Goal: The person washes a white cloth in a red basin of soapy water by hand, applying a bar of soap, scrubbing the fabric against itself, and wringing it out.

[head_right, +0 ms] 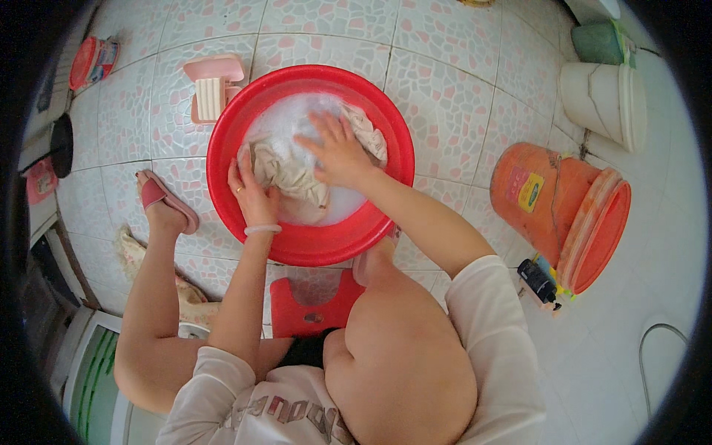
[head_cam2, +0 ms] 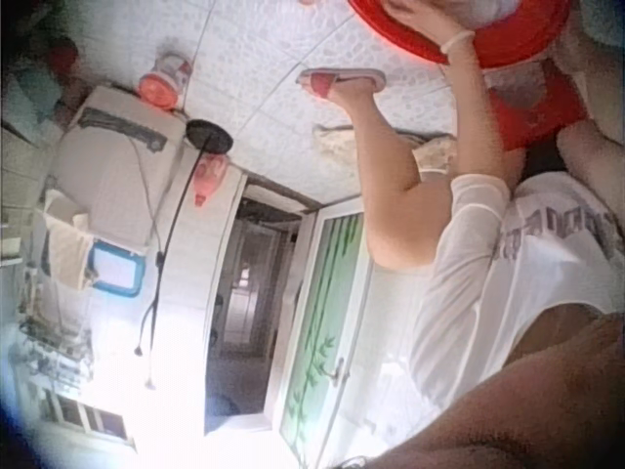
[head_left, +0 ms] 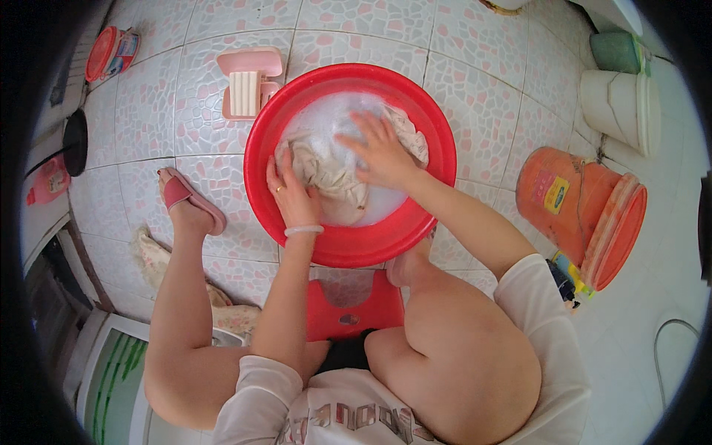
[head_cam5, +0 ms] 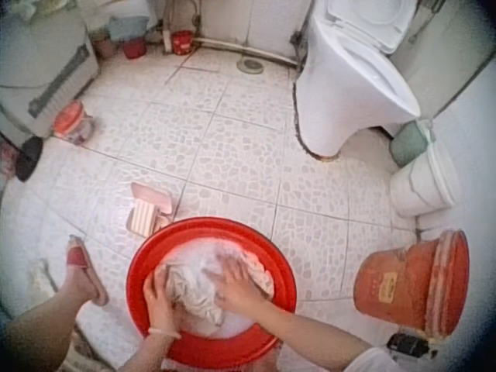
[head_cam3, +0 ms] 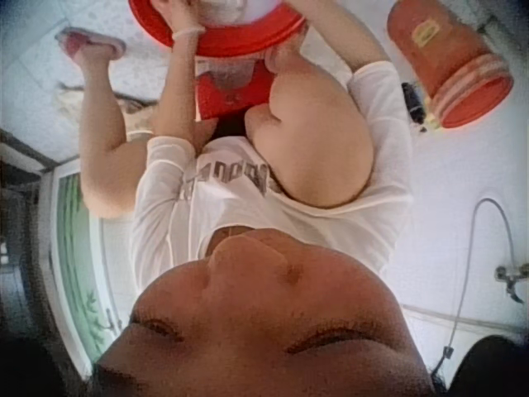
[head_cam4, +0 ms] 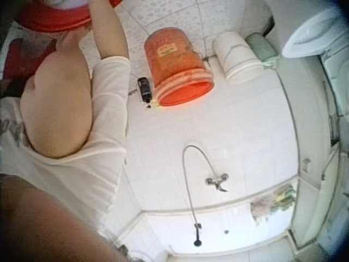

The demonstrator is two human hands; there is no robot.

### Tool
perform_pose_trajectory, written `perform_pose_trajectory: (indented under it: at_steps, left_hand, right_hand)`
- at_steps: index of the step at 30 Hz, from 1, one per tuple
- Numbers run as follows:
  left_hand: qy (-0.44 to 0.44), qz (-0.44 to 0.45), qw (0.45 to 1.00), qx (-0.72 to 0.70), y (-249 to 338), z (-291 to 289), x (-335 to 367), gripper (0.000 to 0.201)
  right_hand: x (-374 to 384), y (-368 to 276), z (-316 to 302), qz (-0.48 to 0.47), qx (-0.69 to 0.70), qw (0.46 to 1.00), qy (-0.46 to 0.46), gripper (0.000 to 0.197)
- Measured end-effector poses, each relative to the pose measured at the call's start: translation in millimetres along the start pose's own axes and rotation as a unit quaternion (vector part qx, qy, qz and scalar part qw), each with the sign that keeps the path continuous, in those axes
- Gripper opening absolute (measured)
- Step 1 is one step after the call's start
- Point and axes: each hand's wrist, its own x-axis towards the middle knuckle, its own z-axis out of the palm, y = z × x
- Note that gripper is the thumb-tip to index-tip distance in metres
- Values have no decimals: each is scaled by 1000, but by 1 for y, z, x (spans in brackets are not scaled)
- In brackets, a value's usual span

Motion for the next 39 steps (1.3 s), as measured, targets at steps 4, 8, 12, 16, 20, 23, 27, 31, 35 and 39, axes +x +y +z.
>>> perform_pose_trajectory:
  at_steps: [4,8,12,16,20,23,27,31,35,39]
  left_hand:
    - [81,-5,996,-21,18,18,-20,74]
    - [82,-199,967,-136,3,32,-28,70]
    - [57,-293,867,-399,-17,34,-18,67]
    - [49,-289,845,-447,-14,37,-11,62]
    - [-57,-369,701,-607,-3,38,4,60]
    - [-158,-310,590,-729,-2,33,18,64]
    - [-272,-333,421,-798,-22,39,20,53]
    - [-287,-336,524,-729,-30,43,8,43]
    - [-261,-282,435,-814,16,6,19,52]
    - [-277,-295,375,-834,35,-10,29,58]
  right_hand:
    - [4,11,6,-125,-64,975,-170,63]
    - [15,-2,37,86,-117,980,-137,55]
    - [1,-12,24,-19,-150,962,-225,51]
    - [11,3,27,41,-106,987,-110,57]
    - [17,-14,26,222,110,966,-68,57]
    - [7,-41,4,144,461,864,-139,47]
    - [1,-73,-70,155,517,774,-331,43]
    - [-9,-59,-90,87,543,820,-160,46]
    - [-11,-40,-82,183,580,792,47,56]
    - [-6,-69,-92,44,381,922,50,63]
